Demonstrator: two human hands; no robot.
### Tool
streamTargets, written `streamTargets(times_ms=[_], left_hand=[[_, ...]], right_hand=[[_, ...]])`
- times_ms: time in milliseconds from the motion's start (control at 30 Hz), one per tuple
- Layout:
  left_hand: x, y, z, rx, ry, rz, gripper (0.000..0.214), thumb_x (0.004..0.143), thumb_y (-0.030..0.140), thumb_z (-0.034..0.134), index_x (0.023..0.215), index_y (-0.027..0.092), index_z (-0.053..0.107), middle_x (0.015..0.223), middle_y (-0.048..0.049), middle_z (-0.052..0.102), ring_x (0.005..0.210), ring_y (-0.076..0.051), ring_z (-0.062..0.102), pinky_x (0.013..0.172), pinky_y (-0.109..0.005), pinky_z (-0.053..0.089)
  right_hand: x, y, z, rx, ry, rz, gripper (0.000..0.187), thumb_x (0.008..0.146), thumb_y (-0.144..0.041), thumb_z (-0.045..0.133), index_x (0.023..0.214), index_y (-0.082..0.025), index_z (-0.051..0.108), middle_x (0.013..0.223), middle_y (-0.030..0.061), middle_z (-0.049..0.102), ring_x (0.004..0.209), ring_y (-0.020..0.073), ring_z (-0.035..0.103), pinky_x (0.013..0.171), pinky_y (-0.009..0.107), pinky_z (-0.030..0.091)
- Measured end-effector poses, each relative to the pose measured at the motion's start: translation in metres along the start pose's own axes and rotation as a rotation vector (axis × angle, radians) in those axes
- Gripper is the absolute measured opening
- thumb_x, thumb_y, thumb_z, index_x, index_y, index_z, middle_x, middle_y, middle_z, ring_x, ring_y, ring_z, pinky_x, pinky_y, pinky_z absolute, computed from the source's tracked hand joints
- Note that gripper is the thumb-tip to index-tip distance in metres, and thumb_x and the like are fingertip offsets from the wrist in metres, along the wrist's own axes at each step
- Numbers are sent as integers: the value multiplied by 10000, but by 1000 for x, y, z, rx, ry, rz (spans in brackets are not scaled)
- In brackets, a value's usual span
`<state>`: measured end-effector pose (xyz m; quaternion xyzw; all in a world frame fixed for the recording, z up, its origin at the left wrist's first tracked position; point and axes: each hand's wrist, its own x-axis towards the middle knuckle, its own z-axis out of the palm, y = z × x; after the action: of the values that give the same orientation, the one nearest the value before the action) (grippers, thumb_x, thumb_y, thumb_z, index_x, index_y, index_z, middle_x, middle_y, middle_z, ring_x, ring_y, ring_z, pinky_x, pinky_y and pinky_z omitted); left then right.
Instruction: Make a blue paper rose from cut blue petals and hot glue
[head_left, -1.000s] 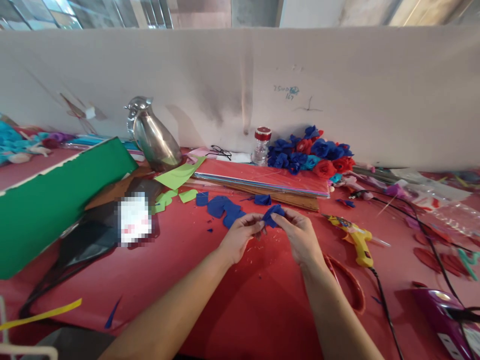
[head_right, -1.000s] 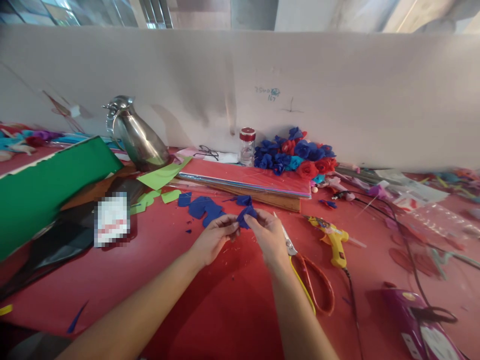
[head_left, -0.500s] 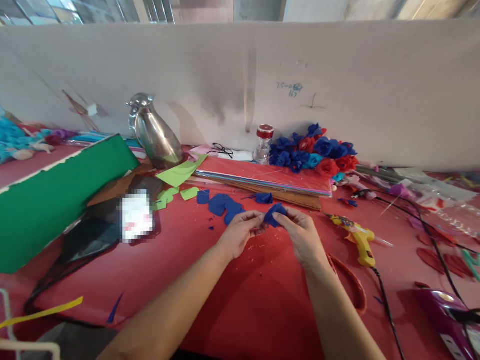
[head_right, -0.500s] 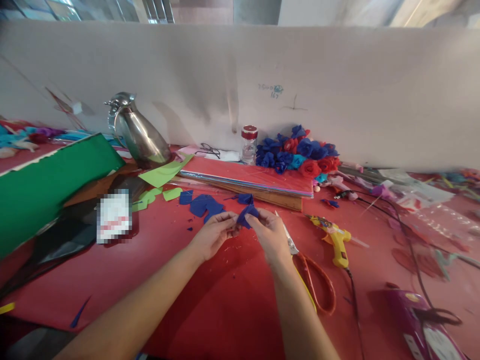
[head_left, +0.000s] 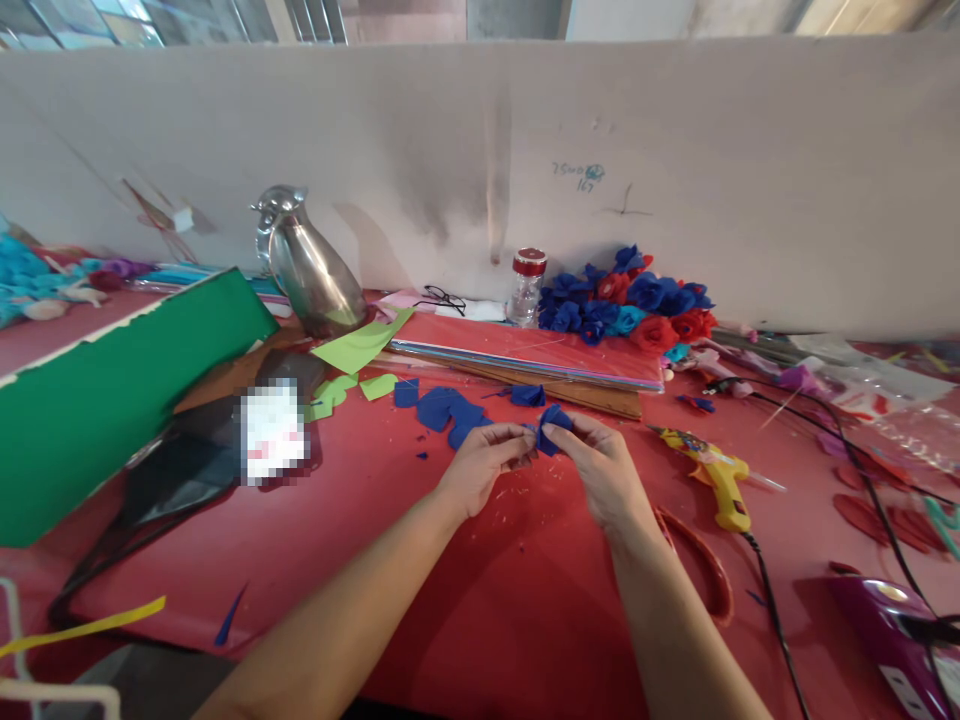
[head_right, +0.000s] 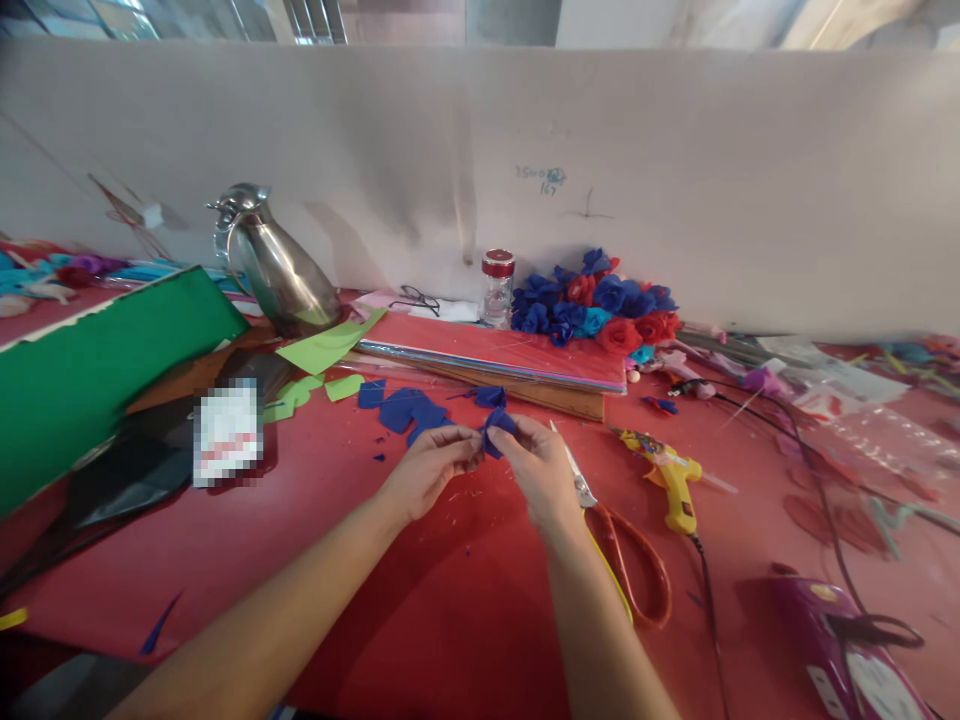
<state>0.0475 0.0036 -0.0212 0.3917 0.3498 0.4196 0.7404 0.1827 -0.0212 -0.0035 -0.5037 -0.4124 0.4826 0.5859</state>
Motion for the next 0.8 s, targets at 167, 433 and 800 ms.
streamTargets(times_ms=[167,433,800], left_hand=[[-1,0,2,63,16,50,188,596,293,727,683,140,662,595,8,586,566,-87,489,613,-243,345],[-4,3,8,287,78,175,155,675,307,602,643,156,598,553,41,505,539,-81,430,578,-232,341],[-3,1,6,293,88,182,140,709,290,576,699,152,598,629,13,583,516,-77,493,559,-219,416]], right_hand=[[0,1,0,-20,0,3,161,627,-308,701,726,-181,707,699,2,684,654,144,572,670,272,440],[1,3,-1,-39,37,17,198,629,-329,683,749,-174,708,700,13,688,650,144,571,662,269,432],[-1,1,1,-139,36,-3,161,650,-332,650,667,-178,695,661,10,680,649,144,568,632,253,417]])
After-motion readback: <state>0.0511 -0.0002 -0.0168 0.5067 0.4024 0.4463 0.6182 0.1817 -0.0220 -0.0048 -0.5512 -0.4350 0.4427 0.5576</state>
